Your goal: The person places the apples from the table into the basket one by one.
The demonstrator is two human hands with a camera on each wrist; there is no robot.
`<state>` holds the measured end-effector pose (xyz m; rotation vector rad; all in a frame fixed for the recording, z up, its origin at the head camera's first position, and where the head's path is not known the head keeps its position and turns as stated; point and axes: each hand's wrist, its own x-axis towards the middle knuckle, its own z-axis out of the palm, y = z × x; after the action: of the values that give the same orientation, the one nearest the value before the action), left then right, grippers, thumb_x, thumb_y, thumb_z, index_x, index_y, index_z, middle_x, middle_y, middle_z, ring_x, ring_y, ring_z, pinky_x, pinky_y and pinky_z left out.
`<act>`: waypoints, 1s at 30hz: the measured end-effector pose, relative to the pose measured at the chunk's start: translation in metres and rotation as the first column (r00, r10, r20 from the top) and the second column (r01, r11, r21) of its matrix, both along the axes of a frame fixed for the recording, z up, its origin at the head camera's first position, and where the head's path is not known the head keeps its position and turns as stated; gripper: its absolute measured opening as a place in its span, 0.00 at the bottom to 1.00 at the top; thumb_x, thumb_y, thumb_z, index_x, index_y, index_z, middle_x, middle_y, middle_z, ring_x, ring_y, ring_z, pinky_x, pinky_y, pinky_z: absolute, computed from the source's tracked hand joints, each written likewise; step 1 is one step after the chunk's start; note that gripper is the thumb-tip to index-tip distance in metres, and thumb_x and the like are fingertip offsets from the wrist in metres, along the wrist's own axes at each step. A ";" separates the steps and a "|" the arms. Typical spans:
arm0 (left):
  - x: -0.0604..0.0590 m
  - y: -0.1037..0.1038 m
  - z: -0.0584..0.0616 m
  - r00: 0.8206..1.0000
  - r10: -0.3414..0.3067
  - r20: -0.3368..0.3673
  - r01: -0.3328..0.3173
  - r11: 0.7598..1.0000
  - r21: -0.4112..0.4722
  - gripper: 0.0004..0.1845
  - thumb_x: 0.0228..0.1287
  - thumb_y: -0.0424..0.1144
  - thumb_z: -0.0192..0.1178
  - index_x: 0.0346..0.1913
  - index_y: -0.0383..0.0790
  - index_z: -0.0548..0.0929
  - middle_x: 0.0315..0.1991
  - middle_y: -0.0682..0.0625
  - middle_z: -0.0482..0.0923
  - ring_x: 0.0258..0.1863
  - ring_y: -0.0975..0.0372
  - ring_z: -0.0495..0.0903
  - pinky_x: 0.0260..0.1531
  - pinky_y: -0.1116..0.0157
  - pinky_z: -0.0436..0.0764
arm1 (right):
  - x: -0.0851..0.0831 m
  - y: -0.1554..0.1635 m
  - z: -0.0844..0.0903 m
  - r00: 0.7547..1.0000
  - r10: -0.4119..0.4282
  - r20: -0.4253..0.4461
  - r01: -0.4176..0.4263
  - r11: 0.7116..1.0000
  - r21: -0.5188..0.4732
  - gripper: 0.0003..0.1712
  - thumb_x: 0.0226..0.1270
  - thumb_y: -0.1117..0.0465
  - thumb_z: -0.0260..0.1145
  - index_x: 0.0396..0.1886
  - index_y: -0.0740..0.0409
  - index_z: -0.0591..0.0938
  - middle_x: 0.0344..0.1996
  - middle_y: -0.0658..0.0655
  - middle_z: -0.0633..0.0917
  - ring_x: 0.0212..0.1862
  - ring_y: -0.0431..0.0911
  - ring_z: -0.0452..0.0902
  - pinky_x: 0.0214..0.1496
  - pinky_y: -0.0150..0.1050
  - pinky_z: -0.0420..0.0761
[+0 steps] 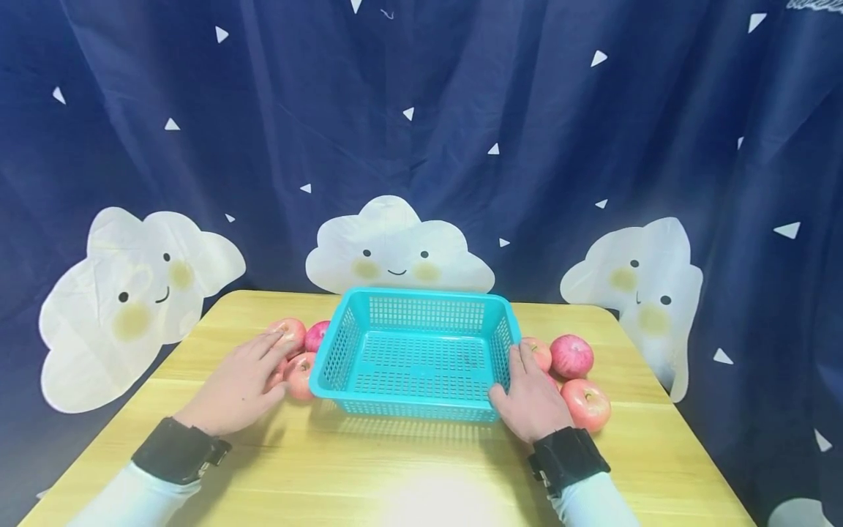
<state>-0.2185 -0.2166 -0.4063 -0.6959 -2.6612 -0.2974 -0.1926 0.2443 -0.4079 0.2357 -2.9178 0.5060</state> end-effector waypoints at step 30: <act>-0.019 -0.023 -0.036 0.997 0.073 0.036 -0.071 0.995 -0.073 0.37 0.52 0.42 0.72 0.67 0.37 0.75 0.66 0.32 0.69 0.65 0.35 0.66 0.60 0.35 0.68 | -0.001 -0.001 -0.001 1.000 -0.014 0.019 0.014 1.000 0.020 0.43 0.70 0.53 0.57 0.77 0.72 0.56 0.77 0.73 0.53 0.76 0.68 0.52 0.63 0.65 0.72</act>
<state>-0.2371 -0.2400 -0.4420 -0.6197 -2.7385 -0.1994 -0.1937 0.2437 -0.4088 0.2143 -2.9422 0.4803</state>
